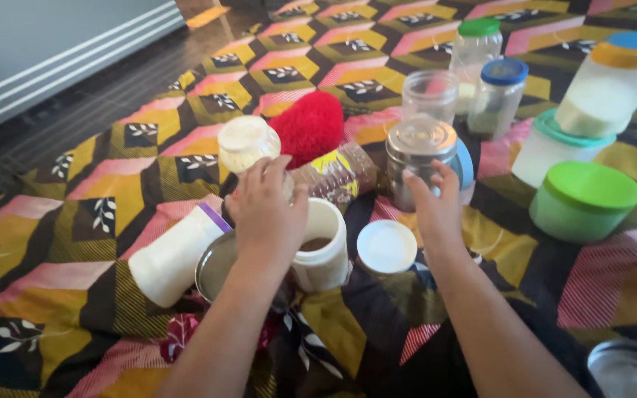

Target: The person sits on the floor and wipes several plastic and metal containers with a cloth, then pours a granular substance from a metal tin into a plastic jar. The person continues wiping the containers and their lids before placing them back on the floor.

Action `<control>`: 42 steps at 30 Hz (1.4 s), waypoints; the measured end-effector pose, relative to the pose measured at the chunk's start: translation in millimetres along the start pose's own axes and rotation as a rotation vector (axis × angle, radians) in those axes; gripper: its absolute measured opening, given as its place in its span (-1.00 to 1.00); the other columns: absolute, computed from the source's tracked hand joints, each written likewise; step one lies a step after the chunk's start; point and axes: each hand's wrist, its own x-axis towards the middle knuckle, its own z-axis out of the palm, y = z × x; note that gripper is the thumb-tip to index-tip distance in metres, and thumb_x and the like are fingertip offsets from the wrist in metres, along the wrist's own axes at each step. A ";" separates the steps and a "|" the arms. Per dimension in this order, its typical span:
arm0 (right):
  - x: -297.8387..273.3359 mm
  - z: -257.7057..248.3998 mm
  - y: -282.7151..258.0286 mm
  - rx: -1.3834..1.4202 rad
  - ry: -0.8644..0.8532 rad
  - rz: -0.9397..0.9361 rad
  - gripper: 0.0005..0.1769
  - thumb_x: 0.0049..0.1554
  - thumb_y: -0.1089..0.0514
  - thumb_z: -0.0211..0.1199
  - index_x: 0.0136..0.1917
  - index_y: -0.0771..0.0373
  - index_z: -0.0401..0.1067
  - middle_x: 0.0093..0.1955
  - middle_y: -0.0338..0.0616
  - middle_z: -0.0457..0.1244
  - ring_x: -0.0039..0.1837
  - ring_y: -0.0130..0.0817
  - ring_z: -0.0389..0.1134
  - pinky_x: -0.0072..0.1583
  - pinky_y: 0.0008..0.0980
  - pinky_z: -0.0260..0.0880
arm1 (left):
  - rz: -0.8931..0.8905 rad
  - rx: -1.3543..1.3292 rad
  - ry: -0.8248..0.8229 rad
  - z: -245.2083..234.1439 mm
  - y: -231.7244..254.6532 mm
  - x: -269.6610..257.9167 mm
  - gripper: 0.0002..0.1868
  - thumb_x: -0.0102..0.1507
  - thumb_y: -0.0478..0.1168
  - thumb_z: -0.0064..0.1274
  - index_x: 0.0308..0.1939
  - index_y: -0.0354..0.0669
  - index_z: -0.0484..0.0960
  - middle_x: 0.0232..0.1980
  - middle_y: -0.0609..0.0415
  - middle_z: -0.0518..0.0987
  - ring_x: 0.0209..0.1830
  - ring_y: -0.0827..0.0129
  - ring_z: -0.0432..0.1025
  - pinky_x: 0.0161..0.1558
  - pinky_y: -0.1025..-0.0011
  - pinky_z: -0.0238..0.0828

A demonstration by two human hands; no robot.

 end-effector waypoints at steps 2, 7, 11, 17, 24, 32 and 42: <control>1.7 -1.0 2.5 0.030 0.006 0.029 -0.19 0.06 -0.10 0.40 0.48 0.18 0.22 0.38 0.02 0.16 0.34 -0.27 0.22 0.29 -0.33 0.25 | -0.100 0.015 -0.014 -1.3 -11.8 7.3 -0.48 0.21 -0.02 0.14 0.24 0.00 0.52 0.34 -0.03 0.43 0.41 0.04 0.22 0.28 -0.27 0.03; -5.8 -1.7 -3.7 0.013 -0.019 0.037 -0.19 0.10 -0.11 0.38 0.51 0.17 0.21 0.37 -0.03 0.17 0.32 -0.32 0.22 0.25 -0.39 0.25 | -0.144 0.003 -0.029 -2.0 -26.4 8.7 -0.49 0.19 -0.06 0.10 0.23 -0.03 0.52 0.30 -0.01 0.45 0.38 0.07 0.26 0.27 -0.06 0.15; -9.1 -7.0 -16.1 0.192 -0.059 0.277 -0.16 0.04 -0.10 0.35 0.51 0.11 0.18 0.33 -0.13 0.21 0.10 -0.35 0.20 -0.08 -0.36 0.19 | -0.189 0.035 -0.064 0.2 -26.2 7.9 -0.53 0.16 -0.07 0.10 0.16 0.04 0.56 0.25 0.10 0.49 0.35 0.14 0.30 0.29 -0.05 0.15; -13.1 -8.0 -22.7 0.188 -0.045 0.319 -0.17 0.05 -0.08 0.36 0.52 0.11 0.18 0.30 -0.10 0.20 0.13 -0.39 0.19 -0.06 -0.40 0.21 | -0.144 0.025 -0.013 -4.6 -32.4 8.1 -0.50 0.15 -0.08 0.12 0.18 -0.02 0.55 0.26 0.03 0.48 0.33 0.09 0.29 0.27 -0.01 0.18; -7.4 -4.4 -21.4 0.204 -0.047 0.352 -0.16 0.07 -0.08 0.35 0.55 0.06 0.16 0.28 0.03 0.18 0.14 -0.23 0.17 0.02 -0.27 0.25 | -0.176 0.028 -0.086 -1.4 -23.4 5.7 -0.52 0.17 -0.07 0.11 0.18 0.01 0.54 0.26 0.10 0.48 0.33 0.11 0.30 0.20 -0.03 0.22; -11.5 -0.2 -14.6 0.252 -0.044 0.425 -0.15 0.02 -0.10 0.33 0.52 0.05 0.17 0.32 -0.06 0.24 0.24 -0.27 0.27 0.03 -0.28 0.33 | -0.107 0.010 -0.126 20.2 -16.4 -5.0 -0.50 0.15 -0.03 0.11 0.19 0.08 0.55 0.27 0.09 0.49 0.31 0.06 0.33 0.12 -0.08 0.27; -17.9 2.5 -24.7 0.272 -0.043 0.469 -0.17 0.00 -0.14 0.33 0.50 -0.01 0.19 0.28 -0.18 0.28 0.22 -0.33 0.27 0.07 -0.29 0.28 | -0.226 0.012 -0.325 44.6 -44.0 -30.9 -0.44 0.22 0.05 0.03 0.32 0.15 0.46 0.29 0.02 0.52 0.32 0.06 0.36 0.23 -0.07 0.30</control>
